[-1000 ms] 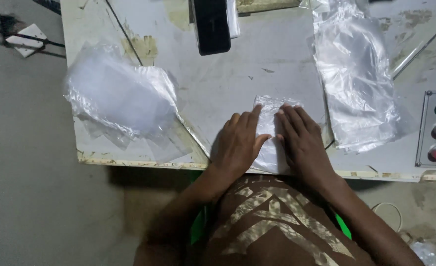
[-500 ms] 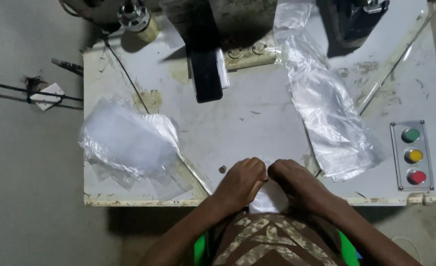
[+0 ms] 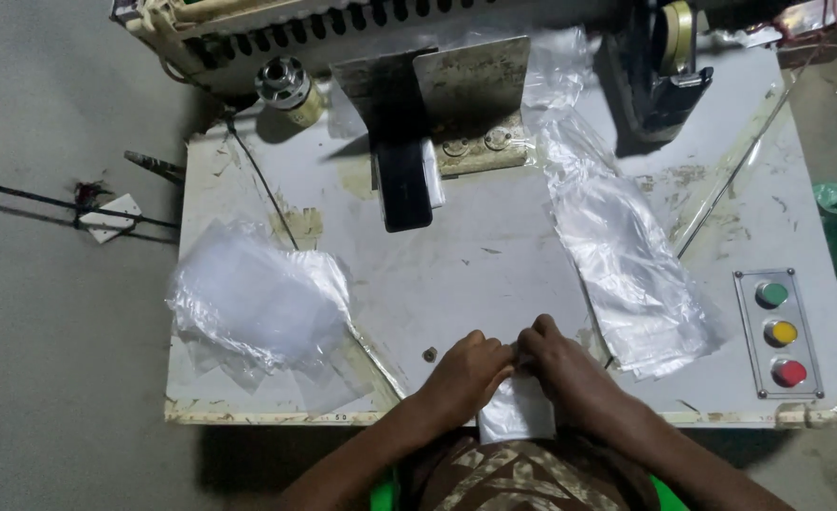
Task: Folding clear plastic bags and inserting small white cards into them on a workbench.
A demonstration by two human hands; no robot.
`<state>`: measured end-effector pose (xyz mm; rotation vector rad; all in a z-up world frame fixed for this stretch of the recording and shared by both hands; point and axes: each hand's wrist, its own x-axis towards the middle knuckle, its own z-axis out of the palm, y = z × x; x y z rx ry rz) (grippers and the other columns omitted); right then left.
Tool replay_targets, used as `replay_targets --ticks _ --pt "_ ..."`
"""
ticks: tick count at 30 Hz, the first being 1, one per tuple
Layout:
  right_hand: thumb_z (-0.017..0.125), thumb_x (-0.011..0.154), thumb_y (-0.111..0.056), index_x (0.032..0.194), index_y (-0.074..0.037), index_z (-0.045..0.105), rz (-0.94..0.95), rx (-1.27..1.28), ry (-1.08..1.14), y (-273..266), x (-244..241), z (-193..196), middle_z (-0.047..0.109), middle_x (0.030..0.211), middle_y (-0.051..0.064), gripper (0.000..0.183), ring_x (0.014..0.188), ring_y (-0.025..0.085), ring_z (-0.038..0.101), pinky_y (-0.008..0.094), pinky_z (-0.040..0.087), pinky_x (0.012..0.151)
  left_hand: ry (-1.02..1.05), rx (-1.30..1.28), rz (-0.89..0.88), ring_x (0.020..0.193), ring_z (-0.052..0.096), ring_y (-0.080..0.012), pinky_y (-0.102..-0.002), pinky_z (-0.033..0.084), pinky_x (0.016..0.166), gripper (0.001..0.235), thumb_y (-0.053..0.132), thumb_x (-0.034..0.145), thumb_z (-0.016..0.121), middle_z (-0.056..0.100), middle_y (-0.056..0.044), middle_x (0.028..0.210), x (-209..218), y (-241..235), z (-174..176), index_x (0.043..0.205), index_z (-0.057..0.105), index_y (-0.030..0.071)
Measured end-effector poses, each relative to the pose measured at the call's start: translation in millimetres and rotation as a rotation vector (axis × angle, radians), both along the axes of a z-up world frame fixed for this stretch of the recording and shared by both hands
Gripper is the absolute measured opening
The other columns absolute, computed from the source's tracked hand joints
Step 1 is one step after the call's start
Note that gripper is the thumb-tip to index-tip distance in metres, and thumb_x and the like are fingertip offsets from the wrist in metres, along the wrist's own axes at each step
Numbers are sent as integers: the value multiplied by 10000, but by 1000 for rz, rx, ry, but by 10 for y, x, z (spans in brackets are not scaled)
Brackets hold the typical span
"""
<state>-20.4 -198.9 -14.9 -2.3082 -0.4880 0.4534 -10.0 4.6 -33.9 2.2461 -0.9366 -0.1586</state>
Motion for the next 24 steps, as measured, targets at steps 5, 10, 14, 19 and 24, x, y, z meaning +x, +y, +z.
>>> replay_targets --ticks 5,10,14,19,24 --pt "716 836 -333 885 -280 778 -132 -239 -265 -125 306 356 689 1230 -47 95 1266 366 452 513 356 857 352 271 77 1324 407 -373 -520 490 936 574 265 970 641 467 -133 1528 424 84 895 1498 456 136" --pt "686 881 -42 1420 -66 569 -559 417 37 -723 1005 1170 714 1200 125 552 1015 231 705 371 606 910 225 -230 -12 1010 749 -246 -318 547 738 342 171 1057 559 728 -124 1313 655 375 1188 1383 632 99" --pt "684 1078 107 1416 92 517 -584 511 -658 -1612 1990 654 639 1308 302 378 1219 382 649 464 587 991 -347 -164 -134 1301 636 -405 -524 505 1152 450 -192 902 634 657 -242 1358 487 289 853 1328 609 -50" --pt "370 1159 -562 1115 1 690 -815 201 -182 -1994 2760 198 650 1082 167 649 954 250 551 413 401 709 -245 -81 -45 1319 591 -420 -543 450 1157 628 -207 733 603 665 -228 1350 162 136 366 1342 609 -53" --pt "613 1029 -362 1042 -160 679 -994 309 -3 -1934 2894 205 518 942 0 212 868 156 423 379 309 715 -317 -145 130 1276 619 -409 -558 508 1080 419 -175 864 578 677 -198 1314 72 -69 442 1241 667 -16"
